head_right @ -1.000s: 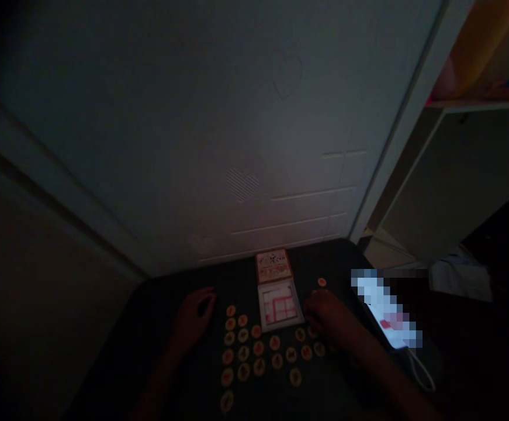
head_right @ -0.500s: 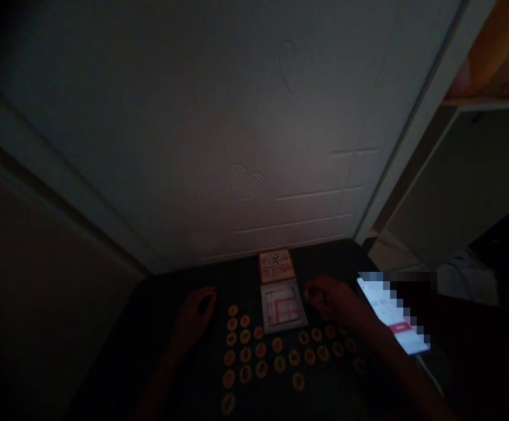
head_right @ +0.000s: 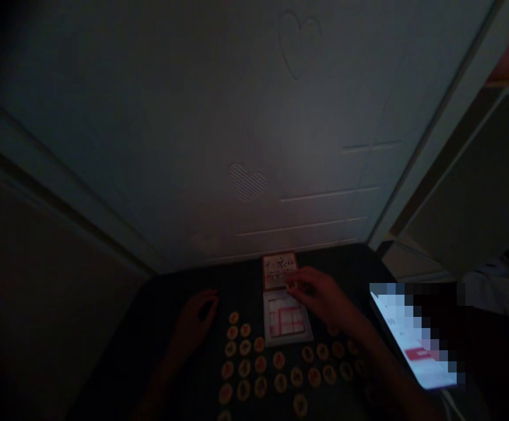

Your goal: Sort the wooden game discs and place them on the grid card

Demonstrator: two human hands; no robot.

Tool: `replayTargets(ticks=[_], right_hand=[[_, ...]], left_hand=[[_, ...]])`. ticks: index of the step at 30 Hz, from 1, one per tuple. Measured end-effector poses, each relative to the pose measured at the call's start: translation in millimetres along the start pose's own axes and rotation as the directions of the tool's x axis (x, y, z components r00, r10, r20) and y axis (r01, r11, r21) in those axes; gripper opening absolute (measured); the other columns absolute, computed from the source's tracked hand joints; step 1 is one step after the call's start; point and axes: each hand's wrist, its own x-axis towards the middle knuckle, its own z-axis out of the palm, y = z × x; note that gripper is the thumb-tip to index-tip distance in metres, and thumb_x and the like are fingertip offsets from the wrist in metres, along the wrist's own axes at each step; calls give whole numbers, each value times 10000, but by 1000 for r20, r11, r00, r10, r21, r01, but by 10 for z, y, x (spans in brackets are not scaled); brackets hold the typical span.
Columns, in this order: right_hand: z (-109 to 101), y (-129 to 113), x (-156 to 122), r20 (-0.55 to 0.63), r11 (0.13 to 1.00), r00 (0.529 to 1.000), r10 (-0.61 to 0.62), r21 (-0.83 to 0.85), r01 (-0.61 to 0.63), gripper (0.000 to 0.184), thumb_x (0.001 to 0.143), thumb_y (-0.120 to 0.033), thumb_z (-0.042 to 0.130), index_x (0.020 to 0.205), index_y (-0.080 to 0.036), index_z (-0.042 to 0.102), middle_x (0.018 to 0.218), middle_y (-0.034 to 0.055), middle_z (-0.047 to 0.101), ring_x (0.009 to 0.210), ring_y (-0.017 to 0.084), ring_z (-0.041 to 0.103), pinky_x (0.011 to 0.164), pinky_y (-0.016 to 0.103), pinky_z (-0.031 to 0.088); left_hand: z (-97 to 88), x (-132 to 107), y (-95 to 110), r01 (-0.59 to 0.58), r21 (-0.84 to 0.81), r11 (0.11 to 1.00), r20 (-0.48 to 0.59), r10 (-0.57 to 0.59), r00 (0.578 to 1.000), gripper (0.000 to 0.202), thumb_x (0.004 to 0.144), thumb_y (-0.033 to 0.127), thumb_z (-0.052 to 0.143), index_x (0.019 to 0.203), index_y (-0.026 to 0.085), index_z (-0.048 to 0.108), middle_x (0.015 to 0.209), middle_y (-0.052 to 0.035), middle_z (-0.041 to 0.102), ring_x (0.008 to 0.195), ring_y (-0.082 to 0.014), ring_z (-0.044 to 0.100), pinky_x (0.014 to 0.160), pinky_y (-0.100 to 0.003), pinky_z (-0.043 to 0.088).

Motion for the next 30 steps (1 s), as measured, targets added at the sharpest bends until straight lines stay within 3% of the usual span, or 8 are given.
replayTargets(ticks=[6, 8, 11, 13, 15, 18, 24, 30], right_hand=[[44, 121, 49, -27, 988, 993, 117, 106, -114, 273, 918, -388, 656, 1161, -272, 697, 1144, 55, 699, 923, 183, 716, 826, 326, 593], [73, 148, 38, -16, 980, 990, 143, 143, -139, 270, 904, -391, 675, 1148, -278, 703, 1157, 50, 697, 928, 183, 726, 826, 321, 599], [118, 166, -5, -10, 977, 988, 154, 153, -151, 263, 886, -401, 699, 1117, -275, 711, 1116, 47, 715, 903, 184, 734, 798, 311, 604], [136, 160, -39, -5, 988, 993, 121, 99, -120, 267, 876, -402, 717, 1112, -278, 714, 1067, 42, 733, 868, 181, 731, 783, 310, 600], [139, 143, -66, -27, 998, 998, 64, 15, -63, 288, 858, -405, 741, 1119, -287, 715, 1039, 33, 745, 856, 183, 723, 787, 315, 592], [120, 107, -88, -103, 997, 994, -38, -76, 30, 298, 844, -425, 757, 1100, -280, 714, 1013, 29, 757, 892, 192, 719, 816, 314, 580], [80, 66, -105, -110, 981, 983, -147, -142, 131, 261, 908, -412, 691, 1126, -268, 695, 993, 37, 759, 906, 179, 712, 812, 294, 578], [13, 194, -134, -131, 988, 988, -85, -139, 67, 240, 936, -372, 636, 1150, -284, 697, 1187, 61, 717, 1085, 219, 684, 941, 378, 567]], left_hand=[[-86, 73, 122, 96, -64, 993, 5, -96, 995, 206, 931, 373, 568, 1000, 243, 712, 1070, -61, 750, 1032, -252, 692, 945, -455, 552], [-169, 170, 343, 140, -111, 984, 53, -135, 989, 218, 931, 384, 573, 1035, 250, 710, 1063, -51, 752, 1006, -237, 701, 927, -421, 559], [-278, 393, 834, 167, -241, 956, 242, -108, 964, 212, 936, 382, 571, 1031, 261, 718, 1030, -31, 763, 969, -215, 709, 900, -371, 558], [-292, 560, 1167, 217, -345, 913, 377, -77, 923, 211, 935, 387, 582, 1045, 266, 715, 1013, -19, 769, 940, -200, 713, 868, -346, 556], [-242, 705, 1430, 299, -442, 846, 537, -18, 843, 240, 931, 407, 596, 1087, 256, 698, 1006, -23, 771, 905, -195, 716, 827, -337, 556], [-86, 845, 1660, 445, -529, 722, 673, 38, 739, 323, 870, 428, 680, 1123, 227, 664, 1011, -48, 772, 908, -210, 720, 801, -347, 556], [152, 969, 1766, 572, -560, 599, 749, 70, 659, 269, 818, 415, 734, 936, 186, 658, 918, -52, 758, 856, -194, 709, 797, -340, 541], [198, 992, 1488, 535, -524, 662, 700, -23, 714, 238, 828, 388, 706, 971, 210, 640, 925, -30, 754, 887, -194, 712, 813, -348, 558]])
